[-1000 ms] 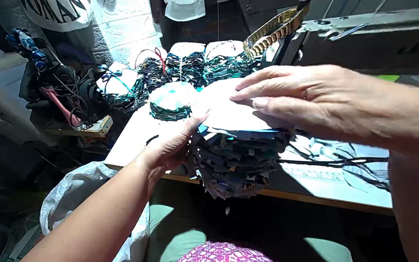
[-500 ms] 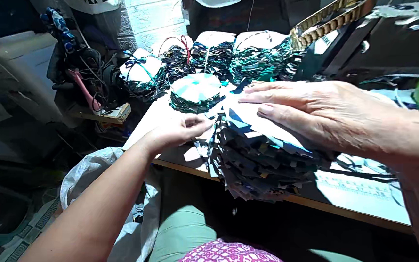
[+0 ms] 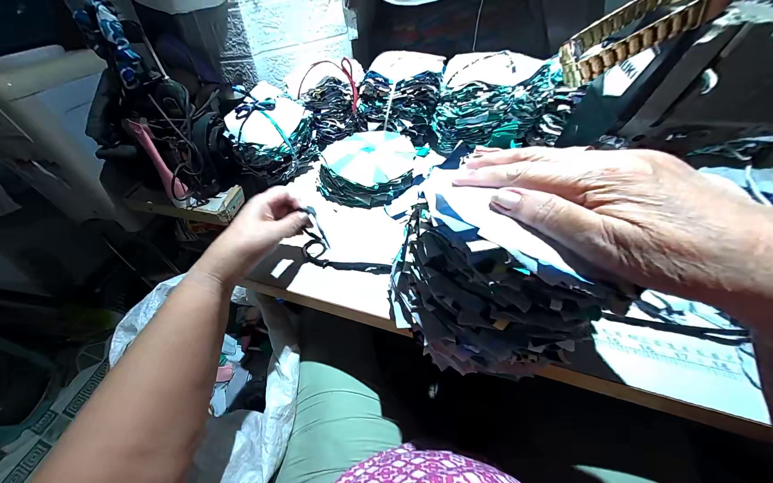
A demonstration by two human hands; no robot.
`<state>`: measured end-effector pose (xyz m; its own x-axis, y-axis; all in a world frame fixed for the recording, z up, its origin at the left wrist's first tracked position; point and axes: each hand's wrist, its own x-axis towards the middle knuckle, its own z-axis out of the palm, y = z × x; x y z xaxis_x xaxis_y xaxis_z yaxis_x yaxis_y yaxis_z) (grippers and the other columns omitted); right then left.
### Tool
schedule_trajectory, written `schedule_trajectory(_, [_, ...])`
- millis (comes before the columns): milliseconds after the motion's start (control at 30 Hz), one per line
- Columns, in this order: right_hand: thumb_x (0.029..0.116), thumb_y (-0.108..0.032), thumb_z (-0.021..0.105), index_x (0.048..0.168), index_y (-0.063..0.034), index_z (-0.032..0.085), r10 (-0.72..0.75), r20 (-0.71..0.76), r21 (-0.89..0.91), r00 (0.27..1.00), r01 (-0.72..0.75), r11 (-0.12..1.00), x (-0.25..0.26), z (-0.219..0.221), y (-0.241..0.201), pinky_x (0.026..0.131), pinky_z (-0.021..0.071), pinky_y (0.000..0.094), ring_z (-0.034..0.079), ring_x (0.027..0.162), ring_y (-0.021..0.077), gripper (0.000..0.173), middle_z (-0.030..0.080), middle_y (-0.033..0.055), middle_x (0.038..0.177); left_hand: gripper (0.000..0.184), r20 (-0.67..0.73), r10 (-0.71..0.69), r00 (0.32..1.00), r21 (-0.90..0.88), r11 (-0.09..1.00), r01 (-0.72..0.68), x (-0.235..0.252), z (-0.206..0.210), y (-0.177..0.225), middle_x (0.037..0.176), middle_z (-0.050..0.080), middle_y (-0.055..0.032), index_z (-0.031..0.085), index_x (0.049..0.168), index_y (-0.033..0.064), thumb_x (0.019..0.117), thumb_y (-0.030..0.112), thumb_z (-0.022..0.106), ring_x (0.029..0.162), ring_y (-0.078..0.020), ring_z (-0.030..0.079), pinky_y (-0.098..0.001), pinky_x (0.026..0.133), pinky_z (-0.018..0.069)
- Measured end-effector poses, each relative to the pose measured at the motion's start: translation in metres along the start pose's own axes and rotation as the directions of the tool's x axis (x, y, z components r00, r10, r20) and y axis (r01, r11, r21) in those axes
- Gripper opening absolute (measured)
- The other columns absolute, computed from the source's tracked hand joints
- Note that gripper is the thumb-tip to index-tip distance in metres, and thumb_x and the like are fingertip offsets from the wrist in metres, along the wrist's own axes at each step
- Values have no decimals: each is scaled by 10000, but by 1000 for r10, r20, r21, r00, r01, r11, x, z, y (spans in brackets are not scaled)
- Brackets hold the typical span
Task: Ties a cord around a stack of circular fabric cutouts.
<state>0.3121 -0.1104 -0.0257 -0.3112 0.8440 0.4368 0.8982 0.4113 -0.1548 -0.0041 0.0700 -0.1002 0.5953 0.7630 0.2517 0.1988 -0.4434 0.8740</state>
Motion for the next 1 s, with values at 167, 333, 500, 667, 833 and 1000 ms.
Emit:
schedule_trajectory(167, [1079,-451,322,1378,-308,672,18,18,-1,1000,-18,1000,2,0,-3,1093,466,413,546,1355,108,482,623,-69,1433,145,-264,-340,902,-556,818,146,-5,-27,21,907,649,16,535,1182,141,1081,113,435,818,-94,664,-272,793,579])
schedule_trajectory(333, [1097,-370,352,1370,-224,685,25,17,10,1000,-25,1000,3,1,-10,1120,440,426,564,1348,165,455,638,-10,1422,186,-420,-289,861,-504,863,43,-4,-64,39,925,615,37,525,1240,189,1077,143,449,751,-71,622,-220,686,554])
schedule_trajectory(500, [1091,-379,343,1351,-221,700,-3,-1,1,1000,3,1000,4,3,-10,1103,447,452,569,1343,192,469,655,-8,1398,222,-566,-331,755,-393,914,106,1,-98,41,799,557,91,541,1240,208,1055,97,492,535,22,461,-116,480,411])
schedule_trajectory(667, [1078,-443,295,1371,-238,684,-24,-19,-30,1000,24,999,6,8,-5,1097,451,474,556,1361,199,528,644,-5,1413,190,-489,-597,636,-585,765,268,-3,-88,-10,751,536,51,562,1102,145,978,6,527,550,2,497,-133,507,449])
schedule_trajectory(833, [1077,-431,306,1358,-242,689,-42,-23,-23,999,42,999,5,8,-3,1099,458,458,549,1368,181,512,640,-29,1417,67,-429,-783,451,-790,567,232,-16,-75,-60,736,519,6,536,1006,102,991,37,527,559,-43,516,-160,516,471])
schedule_trajectory(1000, [1069,-447,291,1380,-261,677,-30,-42,-44,999,28,999,5,11,-3,1077,472,486,553,1367,200,530,633,-23,1427,294,-330,-872,362,-922,381,76,-31,-58,-75,1086,586,-138,487,1291,3,1005,31,549,861,-153,650,-222,717,568])
